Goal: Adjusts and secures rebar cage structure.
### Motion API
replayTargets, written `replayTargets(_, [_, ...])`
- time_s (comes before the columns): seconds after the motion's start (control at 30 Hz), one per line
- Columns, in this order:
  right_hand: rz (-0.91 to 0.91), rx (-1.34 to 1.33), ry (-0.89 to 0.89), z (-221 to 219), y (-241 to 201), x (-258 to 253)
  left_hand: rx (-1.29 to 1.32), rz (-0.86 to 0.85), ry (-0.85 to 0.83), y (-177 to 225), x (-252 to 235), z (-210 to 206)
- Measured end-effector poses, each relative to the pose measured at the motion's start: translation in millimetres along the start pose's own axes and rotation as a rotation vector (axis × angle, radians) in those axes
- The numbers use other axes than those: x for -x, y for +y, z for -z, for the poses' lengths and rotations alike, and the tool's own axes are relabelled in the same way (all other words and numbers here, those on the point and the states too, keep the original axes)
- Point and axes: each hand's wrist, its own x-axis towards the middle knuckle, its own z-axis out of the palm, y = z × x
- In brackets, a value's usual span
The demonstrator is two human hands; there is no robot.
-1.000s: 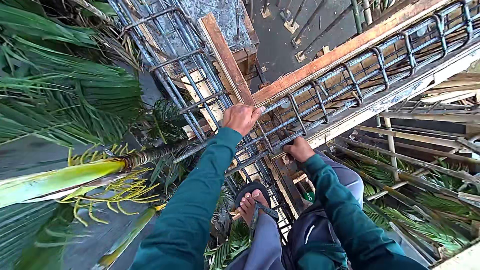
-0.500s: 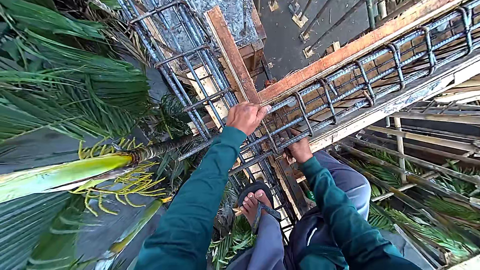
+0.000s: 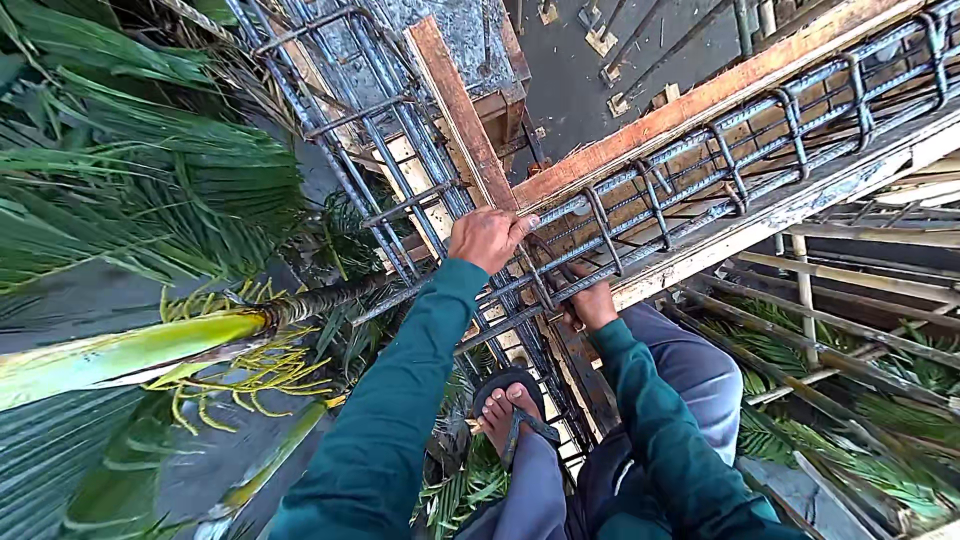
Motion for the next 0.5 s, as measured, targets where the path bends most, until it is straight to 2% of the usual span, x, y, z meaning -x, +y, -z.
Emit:
replayTargets(0.13, [0.03, -0.036, 0.085, -3.4, 1.2, 1.3, 0.001, 0.015, -0.013, 2.0, -1.3, 1.2])
replayTargets(0.23, [0.072, 0.061, -0.05, 8.7, -0.9, -10.6, -0.015, 0.041, -0.036, 3.5, -1.7, 2.5])
replayTargets(0.37, [0.039, 0.035, 0.071, -1.4, 8.4, -4.5, -0.048, 0.055, -0.039, 4.6, -2.9, 0.6])
replayTargets(0.5, [0.061, 0.026, 0.054, 3.2, 8.2, -0.2, -0.031, 0.061, -0.058, 5.2, -2.3, 0.4])
